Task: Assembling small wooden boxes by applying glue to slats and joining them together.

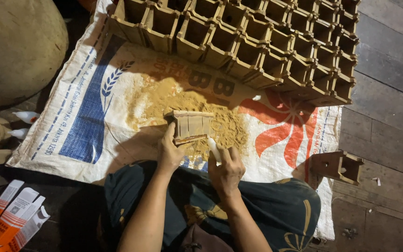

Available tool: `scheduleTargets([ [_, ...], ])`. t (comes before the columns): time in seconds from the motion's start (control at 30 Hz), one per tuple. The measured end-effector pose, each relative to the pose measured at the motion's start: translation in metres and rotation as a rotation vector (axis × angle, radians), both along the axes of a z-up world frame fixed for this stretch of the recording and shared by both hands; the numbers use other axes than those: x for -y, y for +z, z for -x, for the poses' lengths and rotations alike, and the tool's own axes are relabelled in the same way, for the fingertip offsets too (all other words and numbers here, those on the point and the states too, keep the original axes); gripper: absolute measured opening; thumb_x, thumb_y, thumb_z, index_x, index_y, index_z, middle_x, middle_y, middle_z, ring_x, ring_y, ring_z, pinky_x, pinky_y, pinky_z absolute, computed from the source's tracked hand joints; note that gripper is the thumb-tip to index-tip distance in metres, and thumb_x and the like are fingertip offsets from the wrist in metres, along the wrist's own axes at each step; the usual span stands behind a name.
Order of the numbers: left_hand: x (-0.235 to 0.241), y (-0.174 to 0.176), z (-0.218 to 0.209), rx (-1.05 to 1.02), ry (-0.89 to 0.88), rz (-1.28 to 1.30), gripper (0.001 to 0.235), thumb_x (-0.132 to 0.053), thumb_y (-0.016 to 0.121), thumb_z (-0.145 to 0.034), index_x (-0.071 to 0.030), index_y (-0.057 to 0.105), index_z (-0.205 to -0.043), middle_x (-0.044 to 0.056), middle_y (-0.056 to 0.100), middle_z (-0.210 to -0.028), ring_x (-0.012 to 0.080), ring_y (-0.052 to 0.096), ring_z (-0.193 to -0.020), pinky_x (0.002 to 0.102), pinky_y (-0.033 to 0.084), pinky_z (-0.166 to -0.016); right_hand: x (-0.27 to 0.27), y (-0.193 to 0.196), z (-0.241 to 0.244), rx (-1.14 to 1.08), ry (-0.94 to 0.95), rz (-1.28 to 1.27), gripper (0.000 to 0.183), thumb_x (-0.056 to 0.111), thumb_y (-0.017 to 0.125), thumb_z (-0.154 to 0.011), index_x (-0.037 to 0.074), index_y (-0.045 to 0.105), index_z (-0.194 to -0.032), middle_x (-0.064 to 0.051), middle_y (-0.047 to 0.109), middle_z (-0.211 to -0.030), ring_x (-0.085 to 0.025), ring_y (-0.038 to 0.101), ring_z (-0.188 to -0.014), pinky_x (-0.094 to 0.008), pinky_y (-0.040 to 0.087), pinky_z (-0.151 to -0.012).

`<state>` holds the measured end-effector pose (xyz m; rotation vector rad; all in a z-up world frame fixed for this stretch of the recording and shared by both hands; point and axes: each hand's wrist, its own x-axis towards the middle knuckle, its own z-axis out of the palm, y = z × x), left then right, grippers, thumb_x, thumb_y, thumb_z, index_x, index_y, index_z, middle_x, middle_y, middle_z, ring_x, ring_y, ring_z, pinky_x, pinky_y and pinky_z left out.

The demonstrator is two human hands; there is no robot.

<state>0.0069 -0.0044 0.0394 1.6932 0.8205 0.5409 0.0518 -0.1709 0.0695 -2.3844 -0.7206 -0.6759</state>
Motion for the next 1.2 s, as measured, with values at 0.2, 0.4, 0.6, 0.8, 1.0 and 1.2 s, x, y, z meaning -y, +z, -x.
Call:
scheduleTargets([
  [0.2,0.001,-0.018,0.002,-0.024,0.003,0.041,0.076,-0.011,0.090,-0.066,0.001,0.059,-0.135,0.029,0.070,-0.112,0.0438,0.067,-0.108,0.052,0.059,-0.086,-0.001,0.008,0.000,-0.007,0.003,-0.017,0.023,0.011,0.083,-0.072,0.017,0.075,-0.093,0.000,0.054,-0.073,-0.028,0.062,-0.056,-0.033,0.053,-0.055],
  [0.4,-0.001,-0.011,0.004,-0.017,-0.013,0.014,0.085,-0.008,0.092,-0.061,0.007,0.056,-0.137,0.035,0.065,-0.120,0.0473,0.063,-0.114,0.050,0.057,-0.091,0.002,0.001,-0.003,0.032,-0.032,-0.004,0.023,0.015,0.083,-0.072,0.019,0.075,-0.093,0.000,0.053,-0.073,-0.027,0.063,-0.059,-0.031,0.053,-0.056],
  [0.6,-0.001,-0.016,0.006,0.001,-0.013,-0.020,0.087,-0.008,0.093,-0.062,0.010,0.055,-0.137,0.037,0.064,-0.122,0.0492,0.062,-0.115,0.051,0.057,-0.093,0.004,0.003,-0.004,0.017,-0.046,-0.007,0.026,0.014,0.085,-0.069,0.016,0.075,-0.093,-0.002,0.054,-0.074,-0.030,0.064,-0.061,-0.035,0.053,-0.056],
  [0.8,-0.001,-0.034,0.004,-0.019,-0.010,-0.018,0.083,-0.011,0.092,-0.064,0.004,0.057,-0.138,0.031,0.067,-0.120,0.0466,0.063,-0.114,0.052,0.057,-0.092,0.014,-0.018,-0.013,-0.048,-0.083,-0.005,0.020,0.016,0.082,-0.072,0.018,0.075,-0.090,0.001,0.055,-0.073,-0.027,0.064,-0.058,-0.037,0.051,-0.054],
  [1.0,0.004,-0.029,-0.002,0.006,-0.003,0.004,0.078,-0.012,0.091,-0.066,-0.005,0.060,-0.137,0.026,0.070,-0.120,0.0411,0.065,-0.114,0.048,0.058,-0.091,0.015,-0.007,-0.011,-0.052,-0.085,-0.028,0.021,0.014,0.087,-0.069,0.017,0.076,-0.087,0.000,0.056,-0.074,-0.026,0.063,-0.060,-0.036,0.051,-0.057],
  [1.2,0.001,-0.048,0.007,-0.022,-0.049,-0.117,0.073,0.001,0.078,-0.068,-0.003,0.059,-0.139,0.030,0.067,-0.122,0.0451,0.064,-0.115,0.048,0.058,-0.092,-0.017,0.028,0.018,-0.046,0.157,-0.118,0.018,0.011,0.082,-0.069,0.016,0.077,-0.086,-0.001,0.053,-0.071,-0.028,0.059,-0.059,-0.037,0.051,-0.060],
])
